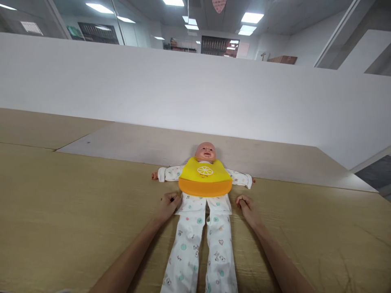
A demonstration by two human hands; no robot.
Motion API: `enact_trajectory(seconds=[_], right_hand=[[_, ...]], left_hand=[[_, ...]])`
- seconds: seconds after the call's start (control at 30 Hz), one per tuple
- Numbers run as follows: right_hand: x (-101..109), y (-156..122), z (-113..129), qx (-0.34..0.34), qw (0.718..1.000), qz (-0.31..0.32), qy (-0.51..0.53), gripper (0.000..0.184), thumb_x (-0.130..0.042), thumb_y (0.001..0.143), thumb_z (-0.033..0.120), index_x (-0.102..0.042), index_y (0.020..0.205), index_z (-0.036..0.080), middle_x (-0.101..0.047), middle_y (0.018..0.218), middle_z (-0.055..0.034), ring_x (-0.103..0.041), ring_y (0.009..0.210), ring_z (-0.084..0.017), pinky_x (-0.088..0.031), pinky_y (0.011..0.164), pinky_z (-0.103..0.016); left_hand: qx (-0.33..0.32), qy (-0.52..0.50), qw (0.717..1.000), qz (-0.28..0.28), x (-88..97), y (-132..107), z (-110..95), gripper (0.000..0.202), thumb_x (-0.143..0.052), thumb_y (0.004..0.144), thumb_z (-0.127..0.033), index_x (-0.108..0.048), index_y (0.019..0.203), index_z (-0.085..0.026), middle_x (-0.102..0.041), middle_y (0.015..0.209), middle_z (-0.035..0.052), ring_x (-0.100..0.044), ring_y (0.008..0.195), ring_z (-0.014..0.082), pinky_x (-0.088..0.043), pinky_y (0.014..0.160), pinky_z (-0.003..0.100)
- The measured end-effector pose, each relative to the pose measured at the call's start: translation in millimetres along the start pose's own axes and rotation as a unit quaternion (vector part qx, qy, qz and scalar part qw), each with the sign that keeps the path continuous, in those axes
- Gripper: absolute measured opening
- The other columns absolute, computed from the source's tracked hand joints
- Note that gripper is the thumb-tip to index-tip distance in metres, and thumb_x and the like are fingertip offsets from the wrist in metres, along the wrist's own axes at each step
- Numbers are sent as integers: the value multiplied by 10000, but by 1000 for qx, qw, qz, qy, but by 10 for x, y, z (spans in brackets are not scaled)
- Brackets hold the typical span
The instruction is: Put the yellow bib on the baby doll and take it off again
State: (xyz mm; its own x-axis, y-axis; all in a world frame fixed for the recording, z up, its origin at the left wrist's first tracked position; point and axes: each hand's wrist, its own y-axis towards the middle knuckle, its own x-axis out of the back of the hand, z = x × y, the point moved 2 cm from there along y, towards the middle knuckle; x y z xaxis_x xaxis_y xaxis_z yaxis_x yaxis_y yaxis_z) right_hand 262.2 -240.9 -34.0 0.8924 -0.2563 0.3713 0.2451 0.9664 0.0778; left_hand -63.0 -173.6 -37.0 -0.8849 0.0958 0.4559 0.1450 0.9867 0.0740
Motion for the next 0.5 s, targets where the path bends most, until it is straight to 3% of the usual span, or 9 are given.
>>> enact_trajectory(seconds=[0.1, 0.23, 0.3, 0.37, 0.5], right_hand=[[-3, -9, 21, -1, 1000, -6, 6, 199, -419, 697, 339, -502, 584, 198, -491, 537, -20, -457, 534, -142, -363, 551, -278], [-1, -6, 13, -5, 1000, -21, 4, 201, -430, 682, 347, -517, 574, 200, -476, 526, -5, -438, 528, -137, -345, 538, -259], [11, -5, 1, -12, 999, -51, 12, 202, -430, 665, 347, -509, 556, 195, -458, 520, -1, -420, 527, -133, -325, 536, -256], [23, -11, -6, -26, 996, -84, 28, 201, -429, 655, 347, -486, 544, 190, -435, 516, 2, -401, 527, -130, -302, 534, -258], [29, -37, 20, -45, 994, -96, 29, 210, -425, 653, 360, -473, 551, 182, -410, 523, 7, -377, 540, -127, -279, 553, -266]], left_hand=[[-9, 1, 999, -41, -18, -8, 16, 284, -499, 742, -384, -353, 558, -224, -371, 527, -54, -359, 523, 114, -310, 528, 260], [-2, -42, 982, -182, 5, -16, 35, 147, -514, 730, -316, -399, 693, -231, -431, 642, -45, -432, 601, 134, -379, 584, 270], [10, -60, 975, -215, 22, -12, 52, 165, -491, 768, -327, -380, 686, -235, -411, 644, -43, -427, 604, 137, -379, 584, 276], [27, -64, 976, -204, 34, -5, 64, 259, -461, 816, -386, -370, 627, -235, -375, 589, -44, -396, 557, 134, -346, 542, 280], [5, -31, 993, -110, 31, -23, 22, 422, -431, 846, -466, -320, 514, -231, -311, 499, -48, -329, 488, 117, -270, 496, 283]])
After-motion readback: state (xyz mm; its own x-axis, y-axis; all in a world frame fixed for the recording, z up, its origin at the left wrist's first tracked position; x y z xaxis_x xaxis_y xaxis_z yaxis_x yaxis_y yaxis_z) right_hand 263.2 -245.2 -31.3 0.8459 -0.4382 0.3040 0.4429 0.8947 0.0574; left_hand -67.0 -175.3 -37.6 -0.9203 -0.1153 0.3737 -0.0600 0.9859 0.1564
